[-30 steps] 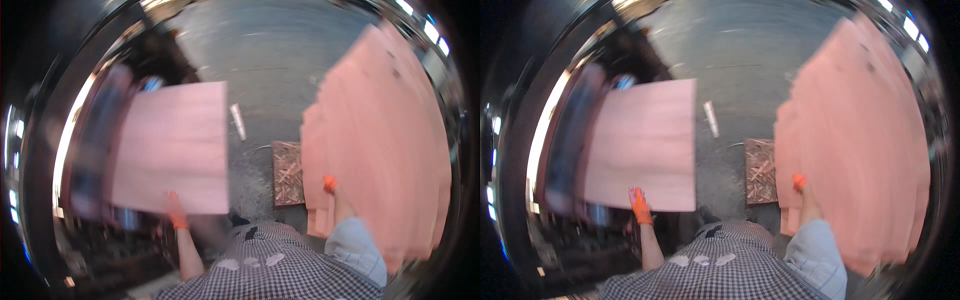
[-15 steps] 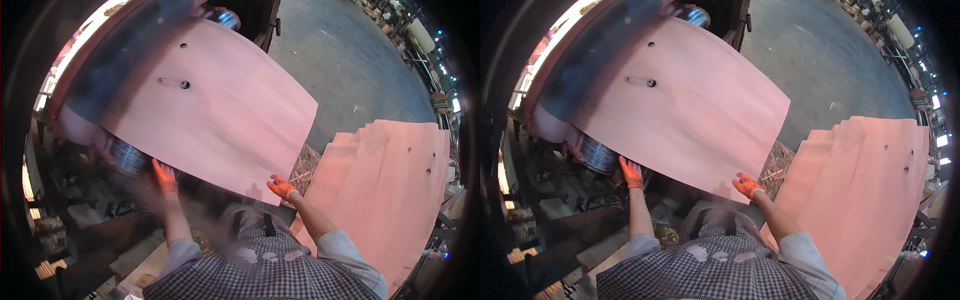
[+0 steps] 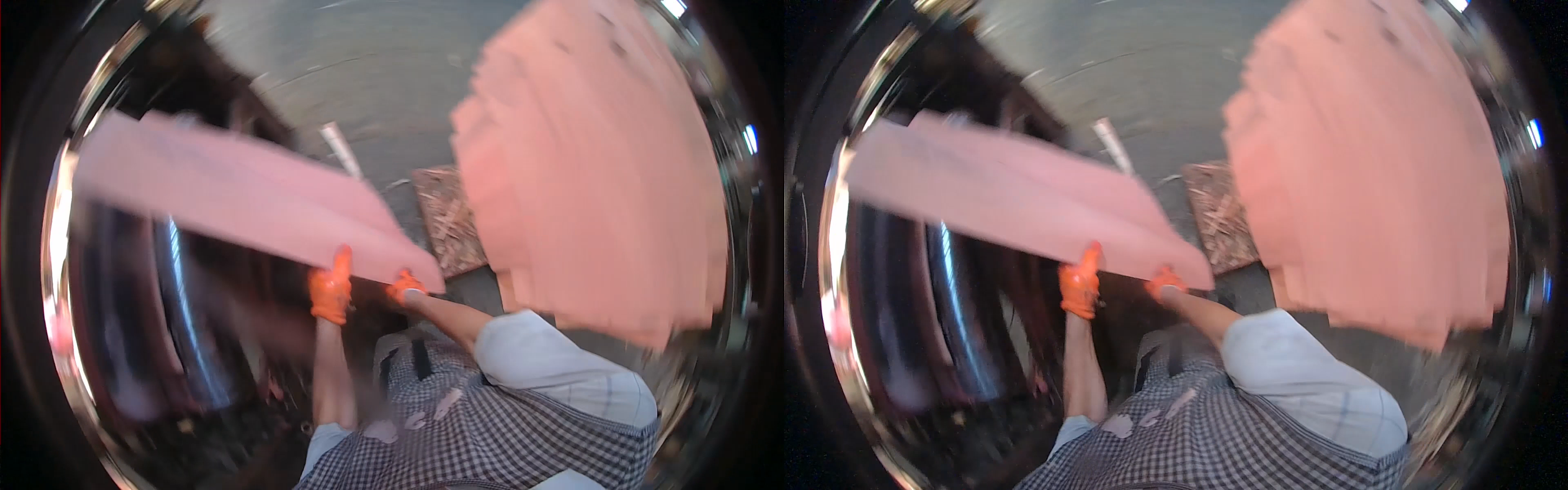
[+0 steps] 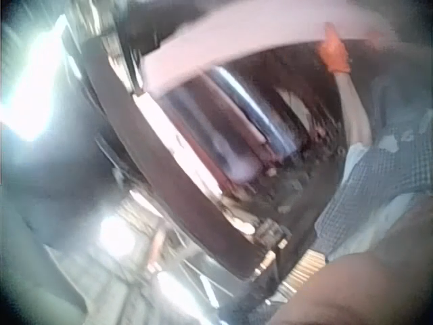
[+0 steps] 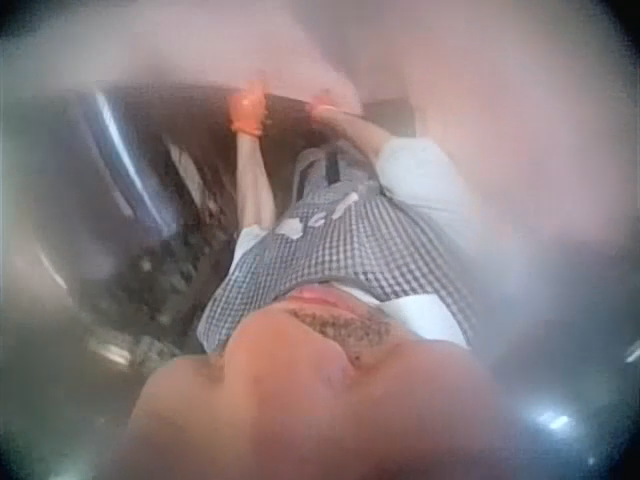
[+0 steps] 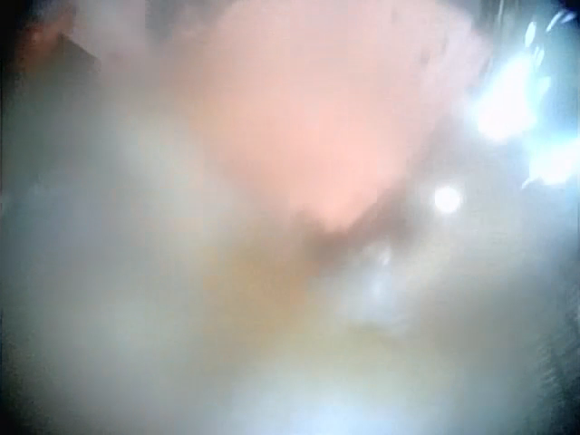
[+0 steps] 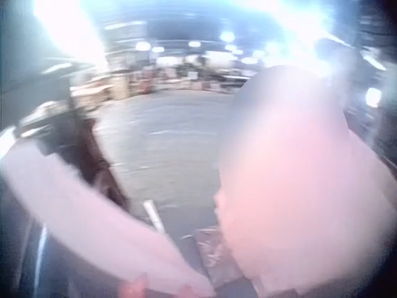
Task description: Feeding thin wood veneer sheets through a glue spreading machine and stacking the coated sheets.
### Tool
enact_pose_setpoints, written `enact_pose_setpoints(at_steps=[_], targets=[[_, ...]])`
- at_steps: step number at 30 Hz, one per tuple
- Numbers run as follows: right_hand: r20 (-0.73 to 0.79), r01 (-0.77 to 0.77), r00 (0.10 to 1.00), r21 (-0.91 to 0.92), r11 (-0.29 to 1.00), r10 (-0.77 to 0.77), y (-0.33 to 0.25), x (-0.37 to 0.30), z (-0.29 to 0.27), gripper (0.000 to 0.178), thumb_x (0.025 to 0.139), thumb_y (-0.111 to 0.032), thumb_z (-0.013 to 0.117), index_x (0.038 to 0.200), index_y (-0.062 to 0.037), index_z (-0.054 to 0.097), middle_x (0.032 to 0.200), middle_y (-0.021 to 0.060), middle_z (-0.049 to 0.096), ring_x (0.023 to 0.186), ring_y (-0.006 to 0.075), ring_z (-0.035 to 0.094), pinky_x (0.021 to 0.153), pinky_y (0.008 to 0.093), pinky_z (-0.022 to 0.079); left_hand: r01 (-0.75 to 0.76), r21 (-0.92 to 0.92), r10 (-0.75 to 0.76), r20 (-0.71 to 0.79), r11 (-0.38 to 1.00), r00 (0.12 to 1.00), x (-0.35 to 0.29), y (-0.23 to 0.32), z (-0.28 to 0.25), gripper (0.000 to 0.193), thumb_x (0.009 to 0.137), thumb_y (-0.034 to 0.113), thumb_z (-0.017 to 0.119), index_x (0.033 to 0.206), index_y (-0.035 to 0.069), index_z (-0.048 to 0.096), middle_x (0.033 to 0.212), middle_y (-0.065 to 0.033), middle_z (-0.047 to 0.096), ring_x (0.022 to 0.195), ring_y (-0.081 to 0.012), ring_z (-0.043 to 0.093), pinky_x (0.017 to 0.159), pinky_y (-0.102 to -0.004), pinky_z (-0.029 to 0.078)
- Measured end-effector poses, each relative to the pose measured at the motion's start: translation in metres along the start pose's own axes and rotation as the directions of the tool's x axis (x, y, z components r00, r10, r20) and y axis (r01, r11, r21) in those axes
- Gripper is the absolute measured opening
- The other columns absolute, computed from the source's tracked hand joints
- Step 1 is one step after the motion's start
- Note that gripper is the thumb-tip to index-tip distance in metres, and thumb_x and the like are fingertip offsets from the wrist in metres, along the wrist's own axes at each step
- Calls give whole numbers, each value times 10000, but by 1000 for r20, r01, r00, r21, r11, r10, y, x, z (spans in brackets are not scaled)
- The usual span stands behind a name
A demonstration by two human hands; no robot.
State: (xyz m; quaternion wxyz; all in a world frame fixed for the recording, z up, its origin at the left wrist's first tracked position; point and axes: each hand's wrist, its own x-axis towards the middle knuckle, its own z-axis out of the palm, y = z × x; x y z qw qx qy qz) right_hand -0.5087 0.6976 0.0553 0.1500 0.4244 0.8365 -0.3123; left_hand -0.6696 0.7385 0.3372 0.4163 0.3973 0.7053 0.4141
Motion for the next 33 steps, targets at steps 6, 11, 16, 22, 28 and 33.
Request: enact_pose_setpoints(at_steps=[6,11,16,22,28,33], targets=[[-275,-282,592,810,514,758,32,-21,18,442,905,-431,581,1240,-146,616,1151,147,661,946,309,653,883,425,515,-510,291,328,497,809,803,-51,121,187,438,911,294,648,1267,43,604,890,-123,686,755,-102,601,714,-273,491],[-470,382,573,878,288,672,109,-181,15,305,887,-171,585,1184,-107,554,996,66,627,801,162,615,694,380,539,-316,15,159,840,949,519,-157,165,263,532,906,209,650,1412,140,501,1042,-113,712,991,-219,683,843,-333,517],[251,271,469,872,-408,847,229,-313,15,509,965,-473,489,1338,-128,522,1066,97,650,813,221,647,643,383,541,-530,-289,402,909,797,109,-168,159,268,626,927,39,582,1487,-7,305,1386,-184,522,1282,-246,512,1056,-343,404],[536,803,171,411,-432,827,421,-361,300,436,925,-555,434,1023,-152,567,794,92,597,642,259,587,505,429,449,-309,-148,333,605,940,723,-96,92,167,482,991,57,494,1451,1,359,1346,-136,535,1205,-204,528,1053,-336,403],[181,544,398,743,-390,899,382,-209,153,614,847,-764,366,1062,-215,537,757,81,529,670,244,551,484,382,415,-271,-265,215,-223,925,951,-86,49,-37,549,1036,252,452,1511,55,258,1433,-169,466,1297,-254,484,1067,-355,406],[134,199,507,943,-267,852,277,-120,1,405,933,-570,463,1078,-197,522,785,74,552,637,210,572,482,310,413,-153,-294,-25,-523,944,852,-102,-94,-142,628,1004,263,530,1512,42,234,1453,-146,414,1309,-294,449,1092,-373,353]])
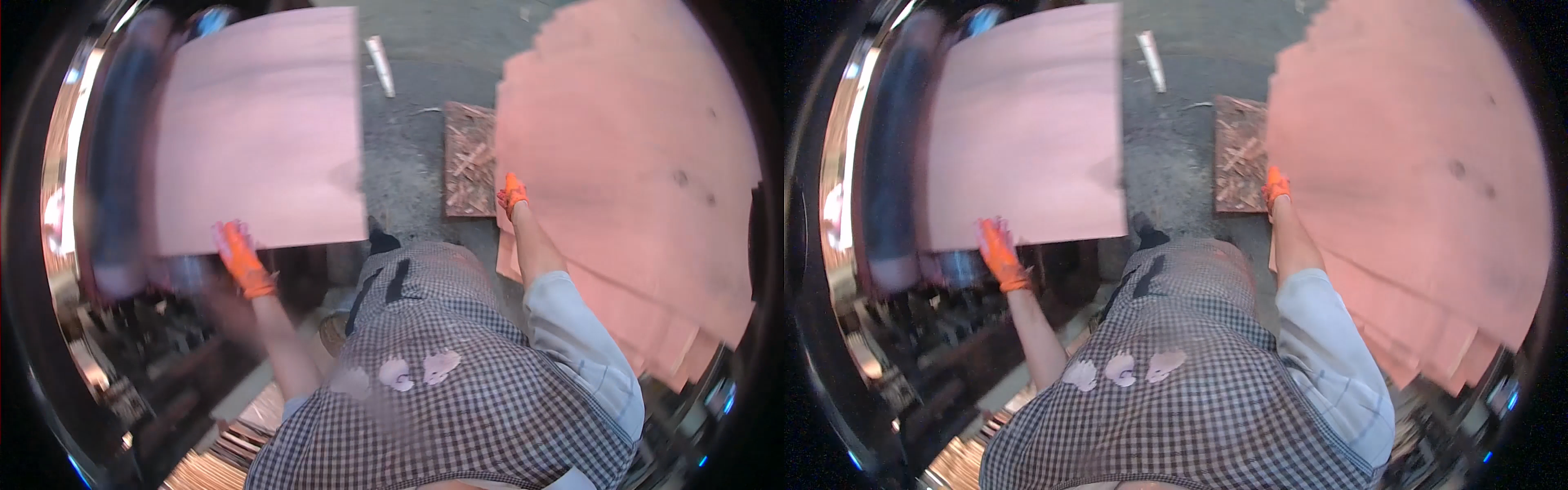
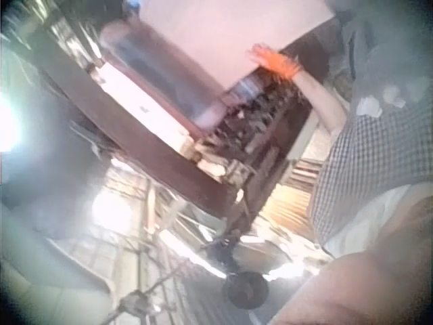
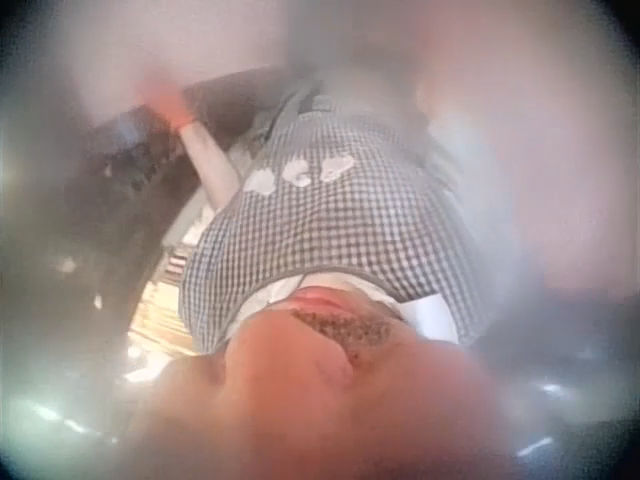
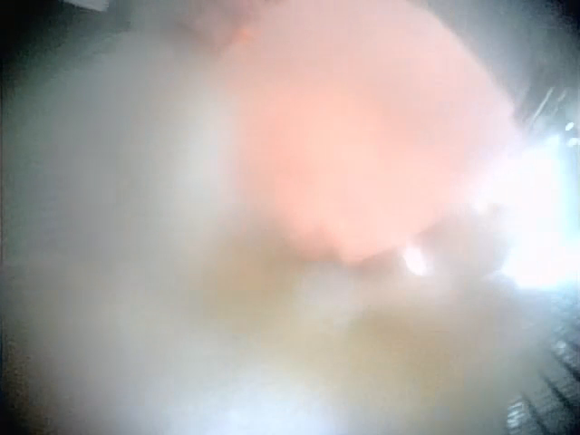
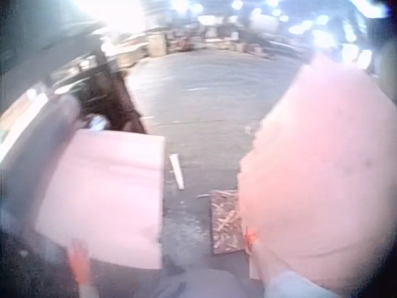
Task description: Feeding thin wood veneer sheets through a glue spreading machine and stacking the coated sheets.
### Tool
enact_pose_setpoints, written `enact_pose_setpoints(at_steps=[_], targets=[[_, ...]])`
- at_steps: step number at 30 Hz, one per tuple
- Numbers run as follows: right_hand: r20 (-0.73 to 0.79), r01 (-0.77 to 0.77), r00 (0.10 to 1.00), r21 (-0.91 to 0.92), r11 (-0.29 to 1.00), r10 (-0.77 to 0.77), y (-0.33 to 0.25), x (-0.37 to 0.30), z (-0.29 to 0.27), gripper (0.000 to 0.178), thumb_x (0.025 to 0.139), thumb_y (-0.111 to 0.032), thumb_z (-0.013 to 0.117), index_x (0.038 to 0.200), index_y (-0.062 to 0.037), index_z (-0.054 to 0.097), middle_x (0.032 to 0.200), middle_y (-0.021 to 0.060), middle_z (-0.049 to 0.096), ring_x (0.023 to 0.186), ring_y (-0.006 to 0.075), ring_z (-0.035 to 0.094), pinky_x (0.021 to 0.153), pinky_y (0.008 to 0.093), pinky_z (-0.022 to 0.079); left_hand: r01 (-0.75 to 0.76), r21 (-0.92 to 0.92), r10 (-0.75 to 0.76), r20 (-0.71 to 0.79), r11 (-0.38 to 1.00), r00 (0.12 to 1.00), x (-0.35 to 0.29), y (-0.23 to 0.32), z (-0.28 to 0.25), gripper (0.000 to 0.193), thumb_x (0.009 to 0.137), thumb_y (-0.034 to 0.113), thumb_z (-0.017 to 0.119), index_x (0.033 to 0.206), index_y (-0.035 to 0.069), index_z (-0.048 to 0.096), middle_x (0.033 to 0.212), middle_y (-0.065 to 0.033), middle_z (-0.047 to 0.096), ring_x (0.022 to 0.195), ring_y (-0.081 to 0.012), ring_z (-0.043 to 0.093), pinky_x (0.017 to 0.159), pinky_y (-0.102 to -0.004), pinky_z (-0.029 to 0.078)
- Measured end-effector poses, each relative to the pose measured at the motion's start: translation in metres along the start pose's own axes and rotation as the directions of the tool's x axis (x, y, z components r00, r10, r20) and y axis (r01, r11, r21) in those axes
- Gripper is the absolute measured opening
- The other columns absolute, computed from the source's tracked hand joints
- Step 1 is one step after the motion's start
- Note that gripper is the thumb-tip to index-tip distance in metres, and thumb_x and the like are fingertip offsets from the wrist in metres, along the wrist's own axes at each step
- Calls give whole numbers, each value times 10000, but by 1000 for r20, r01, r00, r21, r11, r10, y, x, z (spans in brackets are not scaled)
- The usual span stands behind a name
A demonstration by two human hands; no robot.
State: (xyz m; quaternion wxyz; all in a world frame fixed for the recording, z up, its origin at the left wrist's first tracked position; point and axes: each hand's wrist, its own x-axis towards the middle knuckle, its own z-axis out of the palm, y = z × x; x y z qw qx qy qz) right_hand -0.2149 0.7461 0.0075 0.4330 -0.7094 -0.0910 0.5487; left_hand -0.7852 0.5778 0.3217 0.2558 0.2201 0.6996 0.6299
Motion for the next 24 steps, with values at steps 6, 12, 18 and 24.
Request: enact_pose_setpoints(at_steps=[6,12,18,24], targets=[[515,563,825,-785,257,-234,-40,-50,139,605,921,-556,494,1331,-111,497,1152,146,636,996,290,634,861,370,492,164,-231,-246,-389,959,888,-1,-72,-76,788,918,429,646,1512,91,254,1510,-139,351,1373,-332,381,1147,-423,246],[633,620,762,-774,128,137,-46,-183,239,733,911,-532,513,1450,-50,389,1357,227,537,1257,330,527,1068,369,390,186,-475,-413,-434,860,800,58,-124,-139,755,890,487,661,1471,130,336,1509,-121,345,1391,-317,328,1148,-401,227],[671,694,690,-720,13,270,-31,-218,250,751,896,-519,552,1458,-53,376,1354,224,537,1250,333,531,1066,378,396,288,-698,-471,-80,656,878,109,-156,-136,668,920,506,589,1417,87,437,1414,-81,486,1329,-242,422,1126,-435,305],[758,790,590,-613,-5,278,-18,-242,234,915,796,-506,688,1479,-27,312,1420,248,466,1319,388,453,1107,397,357,561,-525,-532,225,640,816,57,-140,-65,434,942,211,602,1340,60,519,1310,-116,586,1233,-293,544,1070,-464,428]])
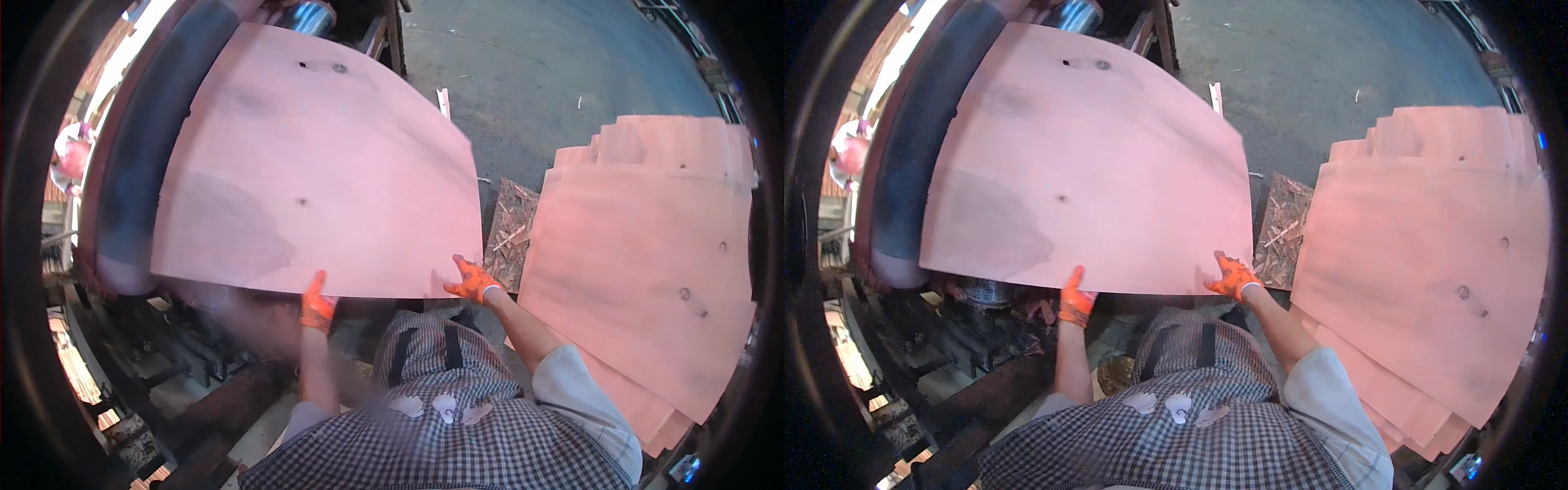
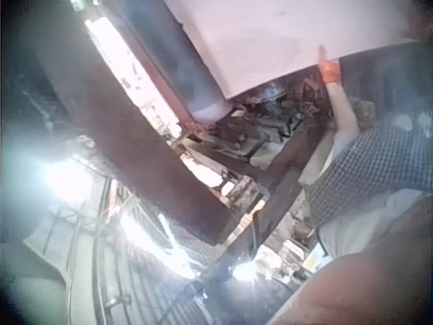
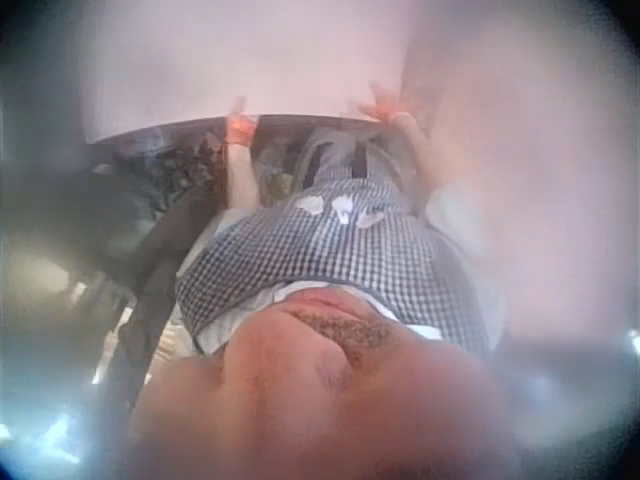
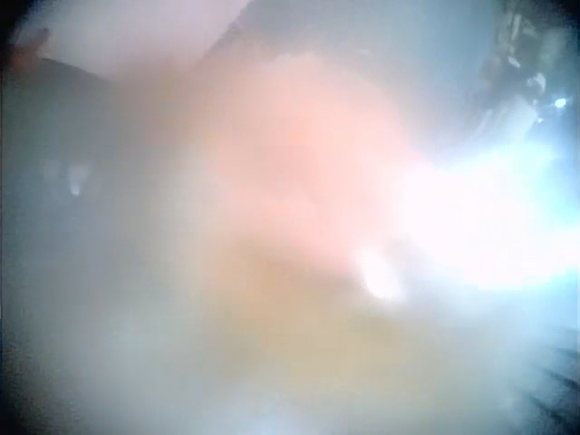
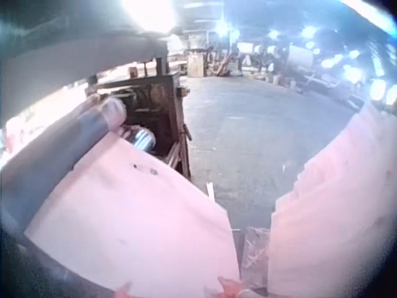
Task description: Feeding thin wood veneer sheets through a glue spreading machine and stacking the coated sheets.
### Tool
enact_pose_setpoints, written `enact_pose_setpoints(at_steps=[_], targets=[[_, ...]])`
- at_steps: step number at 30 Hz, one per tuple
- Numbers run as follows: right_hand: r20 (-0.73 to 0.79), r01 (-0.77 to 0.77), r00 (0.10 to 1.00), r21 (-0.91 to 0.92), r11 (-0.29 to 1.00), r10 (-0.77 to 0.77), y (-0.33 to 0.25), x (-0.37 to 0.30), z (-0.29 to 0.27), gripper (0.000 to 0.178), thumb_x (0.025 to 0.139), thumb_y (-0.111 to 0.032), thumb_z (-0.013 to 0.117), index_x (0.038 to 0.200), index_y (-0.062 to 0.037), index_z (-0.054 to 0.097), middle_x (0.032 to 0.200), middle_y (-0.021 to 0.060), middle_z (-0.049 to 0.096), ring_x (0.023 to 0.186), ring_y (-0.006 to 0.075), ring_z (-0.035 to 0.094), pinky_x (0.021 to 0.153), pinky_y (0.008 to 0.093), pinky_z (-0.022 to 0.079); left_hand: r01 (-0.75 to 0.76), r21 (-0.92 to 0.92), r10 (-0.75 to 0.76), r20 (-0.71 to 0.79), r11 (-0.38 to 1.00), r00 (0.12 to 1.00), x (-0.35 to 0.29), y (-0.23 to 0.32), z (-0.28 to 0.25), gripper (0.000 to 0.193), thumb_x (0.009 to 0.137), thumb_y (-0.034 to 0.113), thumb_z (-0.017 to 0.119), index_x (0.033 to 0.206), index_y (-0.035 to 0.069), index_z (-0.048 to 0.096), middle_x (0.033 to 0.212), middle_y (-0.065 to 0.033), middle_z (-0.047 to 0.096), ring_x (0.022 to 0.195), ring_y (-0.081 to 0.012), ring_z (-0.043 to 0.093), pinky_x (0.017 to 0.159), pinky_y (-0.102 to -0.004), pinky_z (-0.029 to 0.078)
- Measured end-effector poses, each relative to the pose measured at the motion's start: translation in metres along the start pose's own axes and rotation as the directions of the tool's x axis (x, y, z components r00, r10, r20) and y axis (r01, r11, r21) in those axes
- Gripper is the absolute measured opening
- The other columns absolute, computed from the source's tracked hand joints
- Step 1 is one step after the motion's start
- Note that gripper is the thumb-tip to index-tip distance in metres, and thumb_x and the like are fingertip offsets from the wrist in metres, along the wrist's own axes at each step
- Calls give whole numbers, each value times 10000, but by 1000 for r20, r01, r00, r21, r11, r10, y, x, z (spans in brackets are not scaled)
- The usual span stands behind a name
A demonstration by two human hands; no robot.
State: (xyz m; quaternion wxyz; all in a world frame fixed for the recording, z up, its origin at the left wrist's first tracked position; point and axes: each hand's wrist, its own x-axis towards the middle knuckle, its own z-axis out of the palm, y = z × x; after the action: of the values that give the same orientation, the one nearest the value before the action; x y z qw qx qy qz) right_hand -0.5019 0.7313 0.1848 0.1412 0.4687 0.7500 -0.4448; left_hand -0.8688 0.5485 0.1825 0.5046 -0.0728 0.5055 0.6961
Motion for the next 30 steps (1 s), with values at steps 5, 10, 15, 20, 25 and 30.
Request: enact_pose_setpoints(at_steps=[5,10,15,20,25,30], targets=[[-263,80,962,30,996,-69,30,-18,28,868,792,-492,694,1433,1,378,1348,269,514,1275,391,485,1083,413,376,-594,660,107,623,460,775,-43,-35,237,377,923,315,656,1086,-23,690,1029,-83,707,955,-169,640,846,-329,497],[-717,75,383,653,754,582,88,-103,-3,534,832,-433,639,1207,-58,579,955,142,676,933,357,641,881,428,506,-754,654,-75,756,67,650,-153,-151,513,545,864,442,612,1328,160,570,974,-168,715,939,-300,694,839,-397,516],[-645,-121,338,692,711,685,306,-314,-100,519,939,-412,548,1302,-42,513,1066,181,673,966,330,647,894,430,500,-413,360,-402,916,836,-16,-300,-206,563,678,922,215,616,1503,66,300,1351,-195,555,1237,-249,568,1050,-339,402],[-637,-380,-770,417,825,-33,251,-543,-244,549,942,-292,592,1408,-48,434,1275,236,586,1164,405,564,1038,450,423,-770,-87,-394,820,632,-416,-324,-236,527,589,902,152,655,1426,9,427,1335,-184,576,1254,-272,557,1036,-332,423],[-907,-581,-402,355,732,121,314,-503,-218,553,905,-389,590,1349,-70,505,1267,195,599,1182,386,560,1050,410,434,-927,206,-542,840,313,4,-239,-200,463,480,923,53,617,1376,-29,479,1311,-131,594,1201,-178,560,1019,-302,427],[-831,-694,-244,509,509,499,422,-383,-153,472,923,-400,543,1290,-103,548,1162,126,640,1057,301,614,1005,384,460,-882,452,102,879,136,466,-111,-71,361,422,977,126,570,1369,-8,491,1252,-104,596,1170,-167,556,1012,-289,431]])
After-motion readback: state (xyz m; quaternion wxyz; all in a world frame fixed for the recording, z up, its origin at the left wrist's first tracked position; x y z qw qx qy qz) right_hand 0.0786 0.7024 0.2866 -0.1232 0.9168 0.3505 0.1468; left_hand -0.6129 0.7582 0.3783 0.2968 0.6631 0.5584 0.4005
